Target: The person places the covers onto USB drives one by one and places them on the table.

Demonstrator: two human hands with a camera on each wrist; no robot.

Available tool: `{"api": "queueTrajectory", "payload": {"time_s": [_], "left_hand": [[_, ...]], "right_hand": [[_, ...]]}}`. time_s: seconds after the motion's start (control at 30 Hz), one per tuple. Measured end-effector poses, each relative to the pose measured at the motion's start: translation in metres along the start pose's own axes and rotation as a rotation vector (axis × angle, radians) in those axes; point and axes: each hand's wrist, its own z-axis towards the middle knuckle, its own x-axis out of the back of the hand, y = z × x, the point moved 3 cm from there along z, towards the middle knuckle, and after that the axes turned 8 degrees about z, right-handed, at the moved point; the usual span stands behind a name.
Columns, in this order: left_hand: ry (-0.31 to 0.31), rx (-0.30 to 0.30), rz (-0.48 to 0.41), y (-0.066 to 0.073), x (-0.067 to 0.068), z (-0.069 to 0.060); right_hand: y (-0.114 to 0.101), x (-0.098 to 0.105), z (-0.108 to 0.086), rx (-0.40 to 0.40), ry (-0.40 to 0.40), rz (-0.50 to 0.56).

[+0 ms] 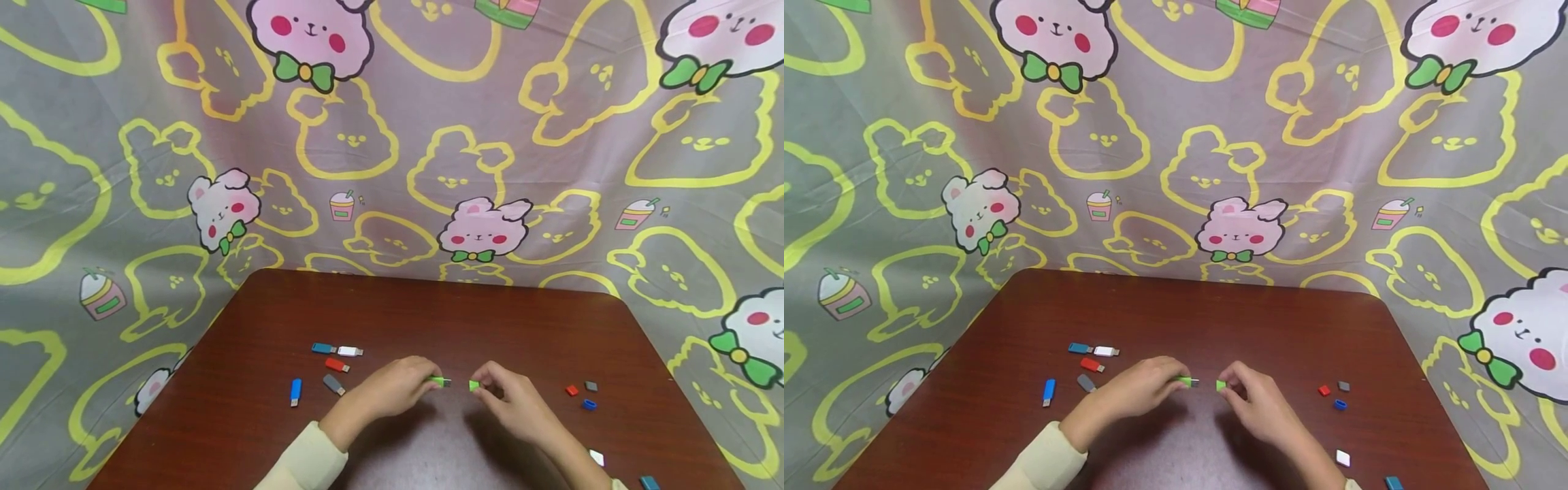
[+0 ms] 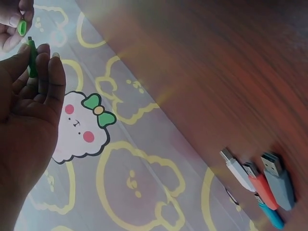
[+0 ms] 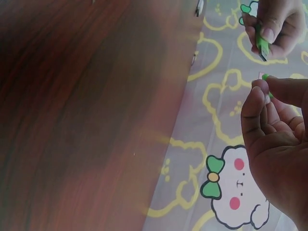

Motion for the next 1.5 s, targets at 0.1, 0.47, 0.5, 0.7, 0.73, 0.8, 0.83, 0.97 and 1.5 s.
{"api": "queueTrajectory", "payload": {"time_s": [0.1,0.47,0.5,0.7,0.73,0.8,0.83,0.97,1.5], "left_hand": [[0.004,-0.012,0.006,0.002,-0.001,0.001],[0.047,-0.045,0.001,0.008,-0.002,0.005],[0.047,-0.045,0.001,0.009,-0.002,0.005],[0.036,-0.044,-0.008,0.011,-0.001,0.006],[0.035,-0.043,-0.012,0.012,-0.001,0.006],[0.03,-0.039,-0.018,0.013,-0.001,0.006],[0.028,-0.036,-0.019,0.013,0.0,0.006],[0.022,-0.026,-0.027,0.013,0.0,0.006],[0.042,-0.038,-0.083,0.015,0.0,0.007]], "right_hand": [[-0.001,-0.003,0.001,0.008,-0.015,0.005],[-0.002,-0.009,0.004,0.001,-0.024,0.016],[-0.002,-0.01,0.004,0.005,-0.022,0.019],[-0.002,-0.012,0.004,0.034,-0.018,0.033],[-0.002,-0.012,0.004,0.035,-0.019,0.035],[-0.003,-0.012,0.004,0.035,-0.02,0.036],[-0.003,-0.012,0.004,0.034,-0.021,0.035],[-0.003,-0.012,0.004,0.017,-0.027,0.034],[-0.006,-0.013,0.006,0.039,-0.023,0.05]]}}
